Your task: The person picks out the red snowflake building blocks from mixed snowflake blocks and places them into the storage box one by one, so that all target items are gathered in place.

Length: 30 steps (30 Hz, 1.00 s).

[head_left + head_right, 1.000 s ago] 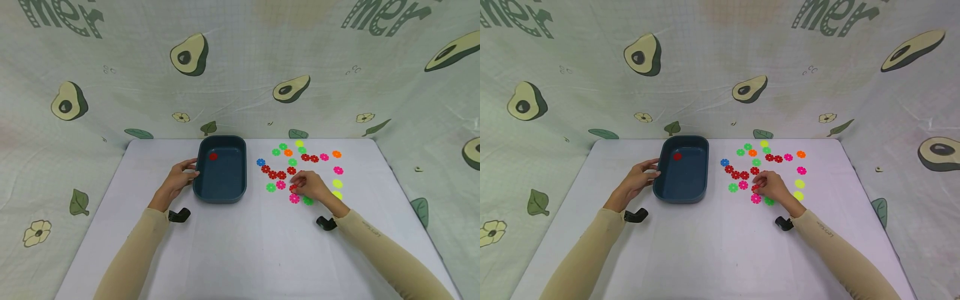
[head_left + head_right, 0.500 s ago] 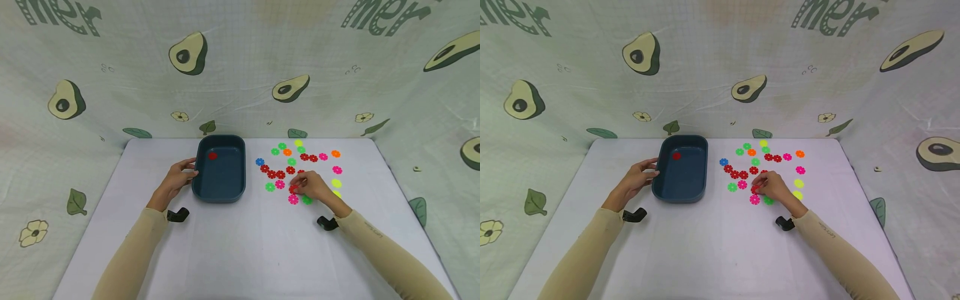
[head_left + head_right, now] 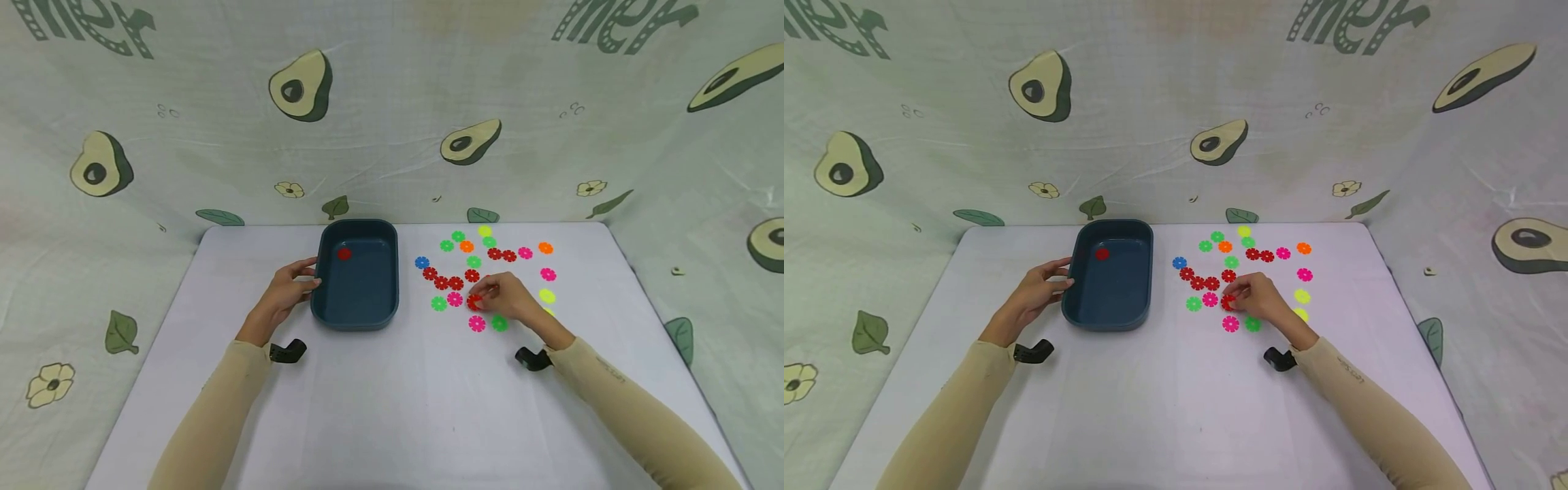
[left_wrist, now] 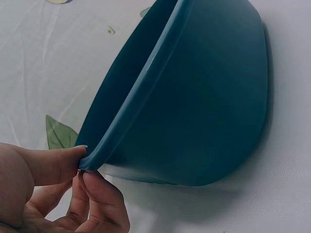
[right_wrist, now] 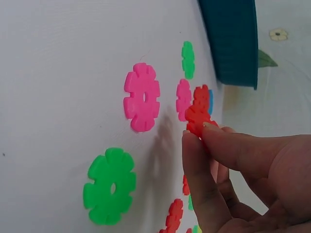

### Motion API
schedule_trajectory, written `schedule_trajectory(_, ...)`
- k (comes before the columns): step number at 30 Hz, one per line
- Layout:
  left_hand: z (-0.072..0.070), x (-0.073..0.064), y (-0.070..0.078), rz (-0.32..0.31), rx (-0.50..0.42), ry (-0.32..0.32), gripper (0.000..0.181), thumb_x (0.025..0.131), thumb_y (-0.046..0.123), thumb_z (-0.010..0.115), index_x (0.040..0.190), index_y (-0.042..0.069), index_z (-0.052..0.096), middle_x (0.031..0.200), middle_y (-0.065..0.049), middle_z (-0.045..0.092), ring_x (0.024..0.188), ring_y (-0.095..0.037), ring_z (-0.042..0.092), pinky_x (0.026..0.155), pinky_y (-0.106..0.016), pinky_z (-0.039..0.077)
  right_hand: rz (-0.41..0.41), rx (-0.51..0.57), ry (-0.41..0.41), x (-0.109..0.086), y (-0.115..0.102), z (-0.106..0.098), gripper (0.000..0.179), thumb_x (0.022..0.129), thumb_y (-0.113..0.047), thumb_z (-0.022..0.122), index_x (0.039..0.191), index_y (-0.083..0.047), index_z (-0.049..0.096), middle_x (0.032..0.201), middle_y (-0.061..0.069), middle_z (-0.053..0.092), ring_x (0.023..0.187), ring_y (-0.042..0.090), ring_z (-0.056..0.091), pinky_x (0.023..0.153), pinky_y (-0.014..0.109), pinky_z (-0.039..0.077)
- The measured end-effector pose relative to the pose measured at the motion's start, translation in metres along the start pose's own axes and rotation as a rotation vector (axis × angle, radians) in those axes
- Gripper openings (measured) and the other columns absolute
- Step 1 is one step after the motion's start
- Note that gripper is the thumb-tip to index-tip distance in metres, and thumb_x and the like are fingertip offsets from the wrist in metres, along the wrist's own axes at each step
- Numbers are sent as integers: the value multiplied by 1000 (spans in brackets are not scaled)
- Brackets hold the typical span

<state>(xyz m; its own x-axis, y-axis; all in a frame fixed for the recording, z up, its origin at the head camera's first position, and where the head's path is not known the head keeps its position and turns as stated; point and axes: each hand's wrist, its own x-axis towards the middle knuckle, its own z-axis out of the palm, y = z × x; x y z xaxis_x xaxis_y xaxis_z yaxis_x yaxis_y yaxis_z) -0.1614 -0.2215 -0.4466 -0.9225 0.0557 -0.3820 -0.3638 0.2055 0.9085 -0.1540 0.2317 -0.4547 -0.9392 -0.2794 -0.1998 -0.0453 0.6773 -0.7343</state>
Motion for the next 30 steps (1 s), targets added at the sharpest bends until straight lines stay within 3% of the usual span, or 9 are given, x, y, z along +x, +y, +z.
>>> schedule_trajectory(6, 1, 1, 1, 9, -1, -8, 64, 106, 3, 62, 165, 8, 37, 138, -14, 45, 96, -11, 54, 78, -20, 52, -39, -14, 9, 3, -7, -2, 19, 93, 7, 71, 110, 5, 78, 103, 18, 73, 92, 30, 65, 78, 29, 56)
schedule_trajectory(15, 0, 0, 0, -2, -4, -14, 65, 106, 4, 62, 165, 9, 36, 140, -13, 44, 98, -12, 53, 78, -21, 52, -57, 51, -16, 7, -20, -1, 18, 95, 6, 72, 112, 7, 76, 111, 22, 72, 94, 32, 66, 76, 25, 57)
schedule_trajectory(21, -1, 0, -1, 7, 1, -11, 64, 106, 4, 62, 165, 9, 37, 139, -14, 45, 92, -10, 54, 77, -20, 52, -20, 57, -17, 13, -31, 2, 22, 94, 4, 73, 116, 4, 77, 104, 18, 71, 93, 29, 64, 75, 29, 56)
schedule_trajectory(30, -1, 0, -2, 4, 1, -5, 64, 106, 4, 62, 165, 9, 38, 139, -14, 45, 95, -11, 54, 78, -20, 52, -64, 77, -4, 22, -47, 4, 21, 96, 5, 69, 115, 4, 77, 106, 19, 72, 93, 29, 65, 76, 32, 57)
